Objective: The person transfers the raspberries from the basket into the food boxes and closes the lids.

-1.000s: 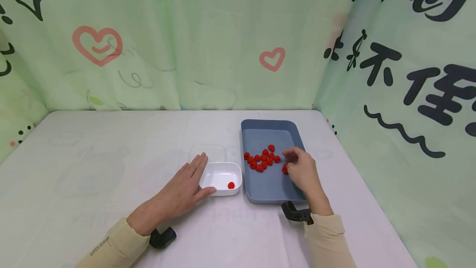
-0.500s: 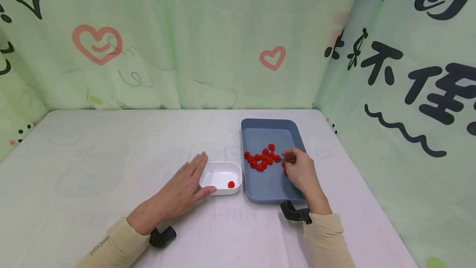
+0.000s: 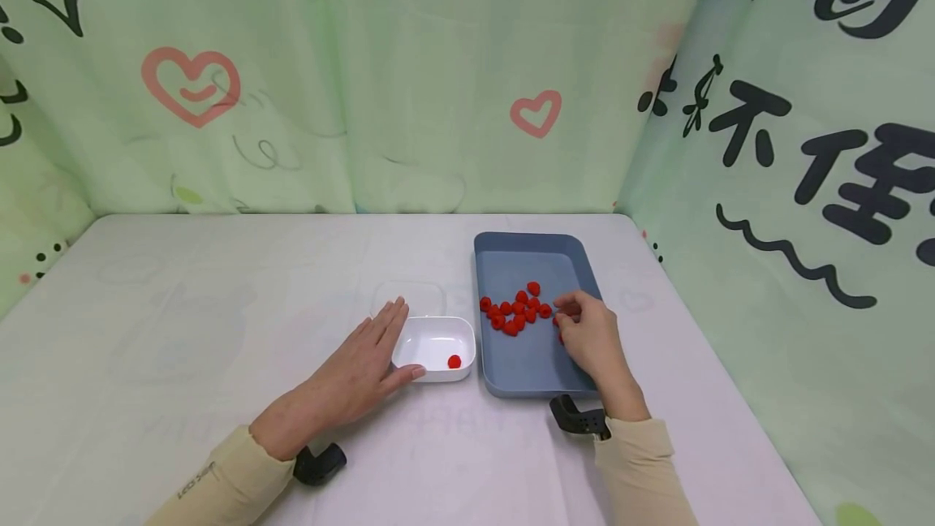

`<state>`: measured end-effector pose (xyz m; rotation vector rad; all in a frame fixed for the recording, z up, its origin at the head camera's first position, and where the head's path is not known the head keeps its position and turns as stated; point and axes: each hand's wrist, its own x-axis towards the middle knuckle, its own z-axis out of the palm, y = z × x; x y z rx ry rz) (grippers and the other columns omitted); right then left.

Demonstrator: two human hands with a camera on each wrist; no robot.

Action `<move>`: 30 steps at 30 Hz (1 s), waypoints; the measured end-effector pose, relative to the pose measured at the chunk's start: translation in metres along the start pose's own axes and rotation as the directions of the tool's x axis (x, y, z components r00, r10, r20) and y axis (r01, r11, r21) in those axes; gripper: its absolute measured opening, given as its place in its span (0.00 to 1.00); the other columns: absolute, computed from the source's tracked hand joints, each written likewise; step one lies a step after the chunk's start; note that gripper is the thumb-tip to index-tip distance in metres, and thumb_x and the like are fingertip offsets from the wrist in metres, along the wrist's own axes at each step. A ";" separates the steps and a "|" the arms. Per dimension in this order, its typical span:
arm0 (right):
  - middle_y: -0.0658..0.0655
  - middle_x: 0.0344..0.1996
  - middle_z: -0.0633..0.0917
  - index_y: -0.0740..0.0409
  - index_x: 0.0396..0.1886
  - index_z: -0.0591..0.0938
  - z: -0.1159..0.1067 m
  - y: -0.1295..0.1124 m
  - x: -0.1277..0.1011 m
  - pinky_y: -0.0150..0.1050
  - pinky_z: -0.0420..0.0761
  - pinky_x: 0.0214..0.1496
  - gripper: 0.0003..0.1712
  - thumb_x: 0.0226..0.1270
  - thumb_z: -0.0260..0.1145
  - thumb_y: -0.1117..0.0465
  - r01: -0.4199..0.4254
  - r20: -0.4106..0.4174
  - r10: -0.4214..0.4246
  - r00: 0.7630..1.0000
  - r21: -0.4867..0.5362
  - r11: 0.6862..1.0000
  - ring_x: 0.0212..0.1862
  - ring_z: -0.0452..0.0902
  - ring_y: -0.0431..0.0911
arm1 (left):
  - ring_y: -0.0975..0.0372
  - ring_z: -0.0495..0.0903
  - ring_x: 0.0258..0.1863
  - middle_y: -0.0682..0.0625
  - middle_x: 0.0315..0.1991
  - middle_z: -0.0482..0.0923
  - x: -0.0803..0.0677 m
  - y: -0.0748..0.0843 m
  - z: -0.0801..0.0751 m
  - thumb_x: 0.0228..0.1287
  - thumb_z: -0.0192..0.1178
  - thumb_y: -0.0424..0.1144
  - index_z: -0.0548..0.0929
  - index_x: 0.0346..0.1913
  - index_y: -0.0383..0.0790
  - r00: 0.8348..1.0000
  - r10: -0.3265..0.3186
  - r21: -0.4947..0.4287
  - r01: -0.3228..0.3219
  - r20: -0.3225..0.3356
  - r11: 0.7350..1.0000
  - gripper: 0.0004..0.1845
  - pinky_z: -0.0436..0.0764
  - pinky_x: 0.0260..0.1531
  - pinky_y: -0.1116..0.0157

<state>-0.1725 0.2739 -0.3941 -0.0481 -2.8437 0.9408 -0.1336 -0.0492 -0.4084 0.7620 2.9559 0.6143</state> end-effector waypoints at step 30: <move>0.67 0.47 0.85 0.67 0.51 0.82 -0.007 -0.016 -0.003 0.21 0.76 0.37 0.12 0.71 0.60 0.68 0.039 -0.074 -0.032 0.997 0.096 0.995 0.46 0.81 0.57 | 0.50 0.50 0.80 0.40 0.79 0.50 -0.001 -0.001 -0.001 0.71 0.50 0.63 0.51 0.77 0.30 1.000 0.003 0.008 -0.003 0.007 1.000 0.48 0.55 0.76 0.47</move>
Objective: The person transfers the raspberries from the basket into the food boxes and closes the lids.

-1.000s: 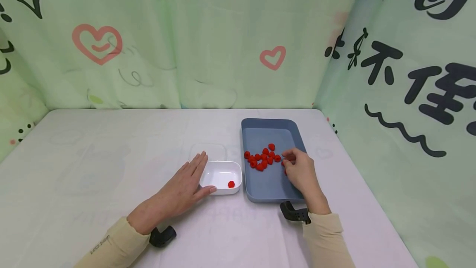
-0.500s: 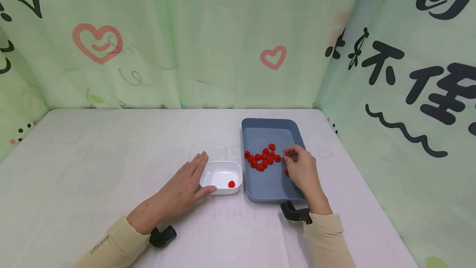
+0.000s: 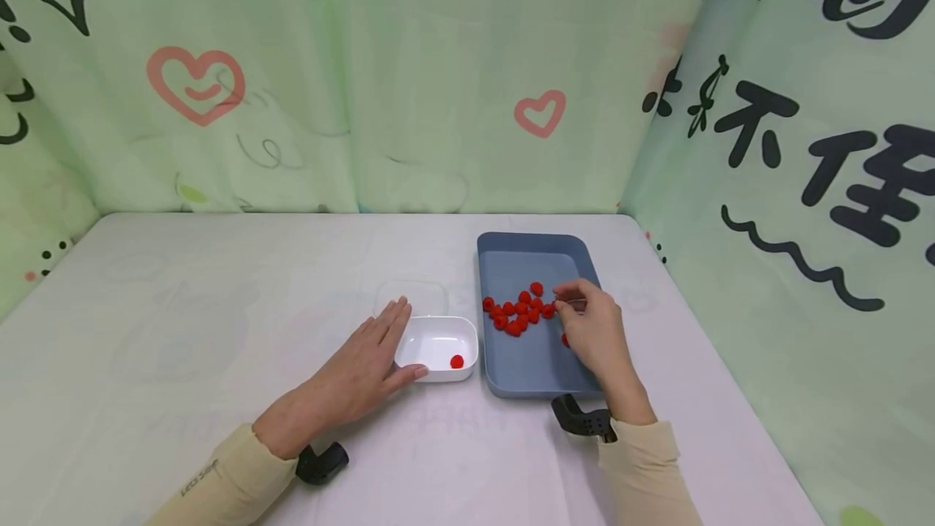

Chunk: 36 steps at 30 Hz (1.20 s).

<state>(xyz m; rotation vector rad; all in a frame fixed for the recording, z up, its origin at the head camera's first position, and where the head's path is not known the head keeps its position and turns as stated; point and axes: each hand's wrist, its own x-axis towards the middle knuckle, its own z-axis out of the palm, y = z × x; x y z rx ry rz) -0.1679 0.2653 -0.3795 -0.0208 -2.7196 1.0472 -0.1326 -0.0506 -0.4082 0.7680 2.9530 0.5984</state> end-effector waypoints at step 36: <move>0.59 0.49 0.85 0.62 0.53 0.81 0.011 -0.030 -0.006 0.25 0.76 0.51 0.13 0.72 0.61 0.65 0.118 0.116 -0.138 0.984 0.162 0.980 0.52 0.80 0.49 | 0.49 0.50 0.79 0.39 0.79 0.50 0.003 0.001 0.000 0.71 0.52 0.62 0.51 0.77 0.30 1.000 0.001 0.003 -0.001 0.005 1.000 0.47 0.55 0.76 0.48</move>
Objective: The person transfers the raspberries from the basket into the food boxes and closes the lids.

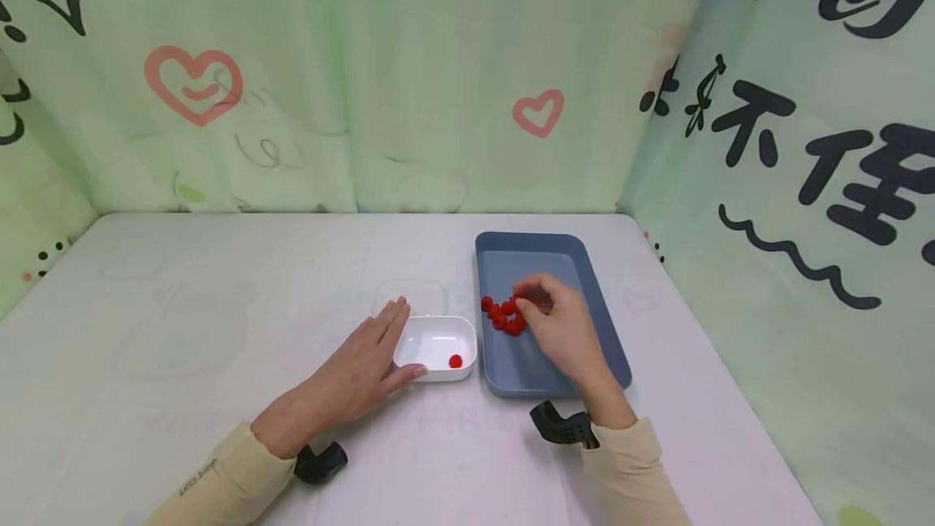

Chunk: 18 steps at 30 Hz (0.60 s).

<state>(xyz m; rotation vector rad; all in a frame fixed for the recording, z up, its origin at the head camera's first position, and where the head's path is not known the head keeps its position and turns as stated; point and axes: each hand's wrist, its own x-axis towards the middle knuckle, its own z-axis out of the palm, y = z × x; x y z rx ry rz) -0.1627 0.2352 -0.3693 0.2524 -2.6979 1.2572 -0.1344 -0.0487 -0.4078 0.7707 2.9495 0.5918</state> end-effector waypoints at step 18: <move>0.59 0.46 0.86 0.62 0.50 0.82 0.015 -0.016 -0.002 0.25 0.80 0.48 0.11 0.69 0.64 0.68 0.047 0.040 -0.051 0.998 0.095 0.994 0.48 0.82 0.49 | 0.51 0.50 0.80 0.41 0.79 0.50 -0.001 -0.001 0.000 0.70 0.51 0.64 0.51 0.78 0.32 1.000 -0.015 0.003 0.015 0.002 1.000 0.48 0.55 0.77 0.48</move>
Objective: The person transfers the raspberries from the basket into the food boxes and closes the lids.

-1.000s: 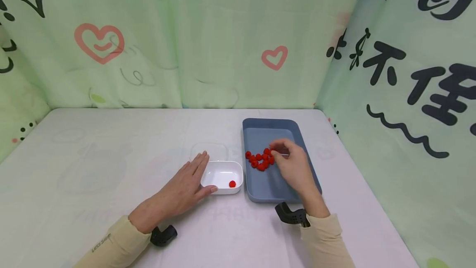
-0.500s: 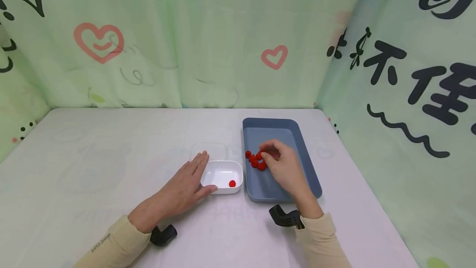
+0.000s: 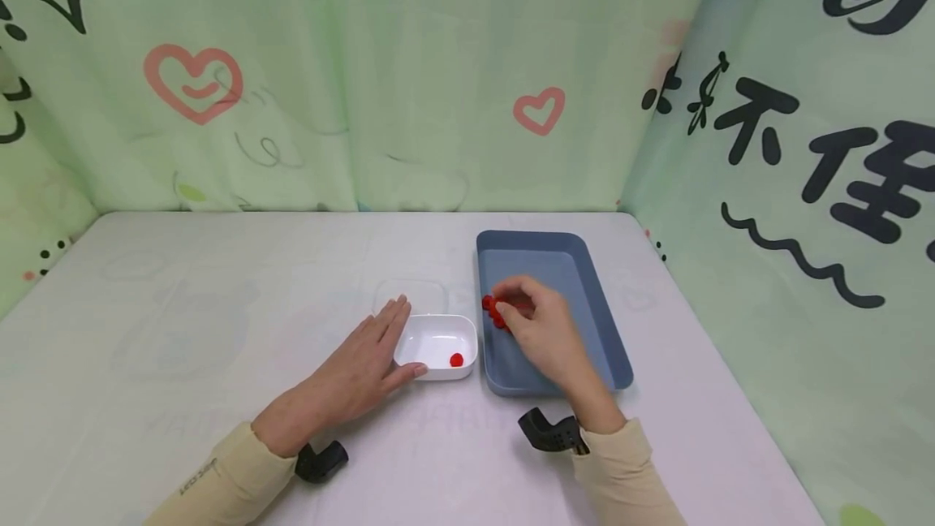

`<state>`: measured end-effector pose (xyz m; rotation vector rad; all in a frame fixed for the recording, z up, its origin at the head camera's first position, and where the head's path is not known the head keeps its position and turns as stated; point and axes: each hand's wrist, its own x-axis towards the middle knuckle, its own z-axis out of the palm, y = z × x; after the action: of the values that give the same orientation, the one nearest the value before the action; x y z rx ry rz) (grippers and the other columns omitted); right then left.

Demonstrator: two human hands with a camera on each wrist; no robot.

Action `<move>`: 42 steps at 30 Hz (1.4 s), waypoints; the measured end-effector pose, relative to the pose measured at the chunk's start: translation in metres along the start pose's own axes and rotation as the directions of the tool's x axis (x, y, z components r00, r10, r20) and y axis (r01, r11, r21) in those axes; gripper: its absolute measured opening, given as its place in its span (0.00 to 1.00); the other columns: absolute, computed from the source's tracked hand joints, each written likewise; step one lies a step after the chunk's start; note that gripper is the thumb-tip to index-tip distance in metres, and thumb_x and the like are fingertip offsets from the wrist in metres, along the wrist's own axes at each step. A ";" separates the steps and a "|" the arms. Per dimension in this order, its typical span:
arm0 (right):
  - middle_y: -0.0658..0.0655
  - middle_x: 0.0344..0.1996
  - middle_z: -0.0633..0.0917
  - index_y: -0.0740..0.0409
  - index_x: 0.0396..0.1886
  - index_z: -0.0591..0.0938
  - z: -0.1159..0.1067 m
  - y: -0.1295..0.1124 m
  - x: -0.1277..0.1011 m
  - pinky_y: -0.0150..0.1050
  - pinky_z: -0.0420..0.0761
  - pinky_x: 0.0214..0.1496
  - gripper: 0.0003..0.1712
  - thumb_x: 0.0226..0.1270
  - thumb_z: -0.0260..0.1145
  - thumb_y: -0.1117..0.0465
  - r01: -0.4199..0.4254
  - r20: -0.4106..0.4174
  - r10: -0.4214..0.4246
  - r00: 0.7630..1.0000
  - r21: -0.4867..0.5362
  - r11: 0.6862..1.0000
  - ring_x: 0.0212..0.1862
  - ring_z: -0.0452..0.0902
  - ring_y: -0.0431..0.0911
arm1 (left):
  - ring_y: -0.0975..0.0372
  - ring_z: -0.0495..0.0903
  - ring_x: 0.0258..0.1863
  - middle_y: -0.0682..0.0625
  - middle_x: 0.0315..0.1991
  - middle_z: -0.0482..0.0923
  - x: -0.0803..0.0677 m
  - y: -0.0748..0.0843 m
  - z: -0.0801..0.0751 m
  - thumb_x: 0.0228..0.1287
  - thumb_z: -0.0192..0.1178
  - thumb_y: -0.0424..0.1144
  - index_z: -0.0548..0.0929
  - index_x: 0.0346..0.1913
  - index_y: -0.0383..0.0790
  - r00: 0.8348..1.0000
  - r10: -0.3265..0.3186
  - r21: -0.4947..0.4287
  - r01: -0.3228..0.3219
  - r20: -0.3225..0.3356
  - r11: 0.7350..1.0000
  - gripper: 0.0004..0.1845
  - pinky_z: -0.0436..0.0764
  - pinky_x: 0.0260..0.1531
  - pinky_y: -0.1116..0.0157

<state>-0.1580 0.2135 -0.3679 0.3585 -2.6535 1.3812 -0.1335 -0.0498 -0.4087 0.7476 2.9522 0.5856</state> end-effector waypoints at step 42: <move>0.55 0.44 0.86 0.56 0.47 0.83 0.044 -0.012 -0.010 0.36 0.84 0.52 0.12 0.65 0.67 0.70 0.066 0.189 -0.080 0.979 0.079 0.995 0.44 0.84 0.44 | 0.51 0.50 0.79 0.41 0.79 0.50 0.000 -0.001 0.000 0.71 0.50 0.63 0.51 0.77 0.31 1.000 0.016 0.015 -0.016 -0.006 1.000 0.48 0.55 0.76 0.47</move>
<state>-0.1453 0.1726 -0.3857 0.6207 -2.7129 1.4933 -0.1340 -0.0512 -0.4091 0.7723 2.9624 0.5687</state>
